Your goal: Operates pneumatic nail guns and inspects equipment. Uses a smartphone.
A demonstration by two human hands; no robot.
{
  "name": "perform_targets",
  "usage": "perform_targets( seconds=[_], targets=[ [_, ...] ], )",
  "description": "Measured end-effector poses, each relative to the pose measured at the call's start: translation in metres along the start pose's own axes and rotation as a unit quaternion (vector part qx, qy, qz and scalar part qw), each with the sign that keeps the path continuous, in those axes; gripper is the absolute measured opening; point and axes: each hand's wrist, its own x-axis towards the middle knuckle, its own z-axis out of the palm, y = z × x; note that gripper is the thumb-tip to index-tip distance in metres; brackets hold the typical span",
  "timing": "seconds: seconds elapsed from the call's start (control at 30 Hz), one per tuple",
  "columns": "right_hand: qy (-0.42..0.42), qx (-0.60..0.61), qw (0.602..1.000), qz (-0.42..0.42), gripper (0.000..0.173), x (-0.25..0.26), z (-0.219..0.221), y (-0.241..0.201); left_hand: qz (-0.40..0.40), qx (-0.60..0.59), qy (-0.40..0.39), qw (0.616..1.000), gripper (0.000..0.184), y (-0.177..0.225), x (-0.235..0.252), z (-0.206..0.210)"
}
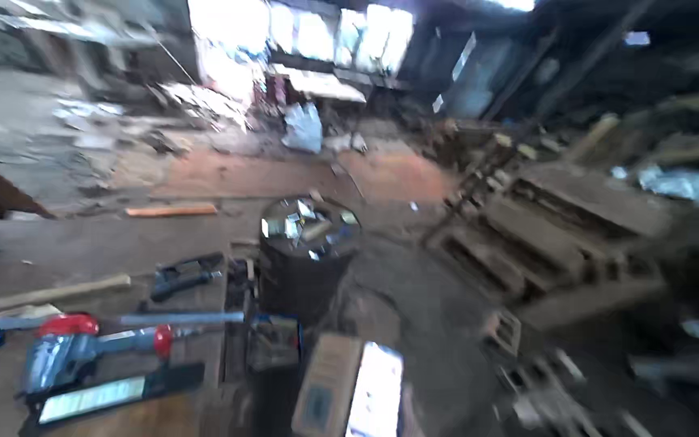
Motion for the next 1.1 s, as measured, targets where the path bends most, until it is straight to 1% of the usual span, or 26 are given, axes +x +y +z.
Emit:
perform_targets(
  seconds=[0.03,0.1,0.13,0.17,0.23,0.27,0.33,0.4,0.43,0.5,0.53,0.6,0.63,0.67,0.7,0.83,0.9,1.0,1.1],
  targets=[
    [0.001,0.018,1.0,0.008,0.07,-0.018,-0.002,0.0,0.021,-0.024,-0.016,0.999,0.053,0.013,-0.008,-0.004],
    [-0.024,0.062,0.998,0.008,0.073,-0.047,-0.015,0.007,0.114,-0.094,0.038,0.988,0.051,0.027,-0.024,0.005],
    [-0.021,0.066,0.998,-0.004,0.073,-0.064,-0.02,0.011,0.14,-0.128,0.039,0.981,0.052,0.044,-0.039,0.002],
    [-0.013,0.07,0.997,-0.018,0.073,-0.083,-0.025,0.017,0.156,-0.16,0.033,0.974,0.052,0.065,-0.061,-0.003],
    [-0.001,0.086,0.995,-0.046,0.072,-0.122,-0.033,0.031,0.174,-0.225,-0.003,0.959,0.054,0.104,-0.113,-0.013],
    [0.013,0.081,0.995,-0.057,0.072,-0.142,-0.035,0.038,0.176,-0.268,-0.044,0.946,0.055,0.118,-0.139,-0.016],
    [0.041,0.054,0.995,-0.069,0.073,-0.179,-0.037,0.05,0.164,-0.359,-0.158,0.905,0.058,0.137,-0.186,-0.019],
    [0.046,0.036,0.995,-0.078,0.077,-0.214,-0.039,0.063,0.131,-0.393,-0.261,0.872,0.057,0.146,-0.228,-0.022],
    [0.05,0.027,0.995,-0.085,0.077,-0.229,-0.039,0.069,0.11,-0.408,-0.298,0.856,0.058,0.149,-0.246,-0.024],
    [0.07,0.004,0.993,-0.09,0.077,-0.257,-0.035,0.082,0.051,-0.464,-0.353,0.811,0.069,0.151,-0.28,-0.029],
    [0.08,-0.004,0.993,-0.09,0.077,-0.269,-0.032,0.089,0.024,-0.49,-0.374,0.787,0.073,0.151,-0.295,-0.033],
    [0.095,-0.009,0.992,-0.088,0.078,-0.289,-0.026,0.101,0.009,-0.523,-0.412,0.746,0.075,0.146,-0.316,-0.042],
    [0.1,-0.013,0.991,-0.083,0.079,-0.297,-0.022,0.108,0.005,-0.53,-0.425,0.734,0.074,0.141,-0.324,-0.045],
    [0.105,-0.018,0.991,-0.08,0.078,-0.305,-0.019,0.116,0.001,-0.534,-0.427,0.73,0.073,0.133,-0.332,-0.046],
    [0.112,-0.025,0.99,-0.081,0.076,-0.311,-0.016,0.123,-0.001,-0.537,-0.423,0.73,0.072,0.125,-0.338,-0.046],
    [0.122,-0.063,0.985,-0.101,0.077,-0.335,-0.011,0.162,-0.007,-0.521,-0.396,0.756,0.07,0.087,-0.363,-0.049],
    [0.126,-0.077,0.983,-0.104,0.074,-0.342,-0.007,0.179,-0.009,-0.517,-0.388,0.763,0.07,0.069,-0.371,-0.054],
    [0.104,-0.078,0.986,-0.104,0.07,-0.356,-0.001,0.211,-0.009,-0.516,-0.39,0.763,0.068,0.036,-0.388,-0.062],
    [0.08,-0.089,0.988,-0.101,0.067,-0.364,0.011,0.231,-0.009,-0.516,-0.367,0.774,0.071,0.01,-0.397,-0.071]
  ],
)
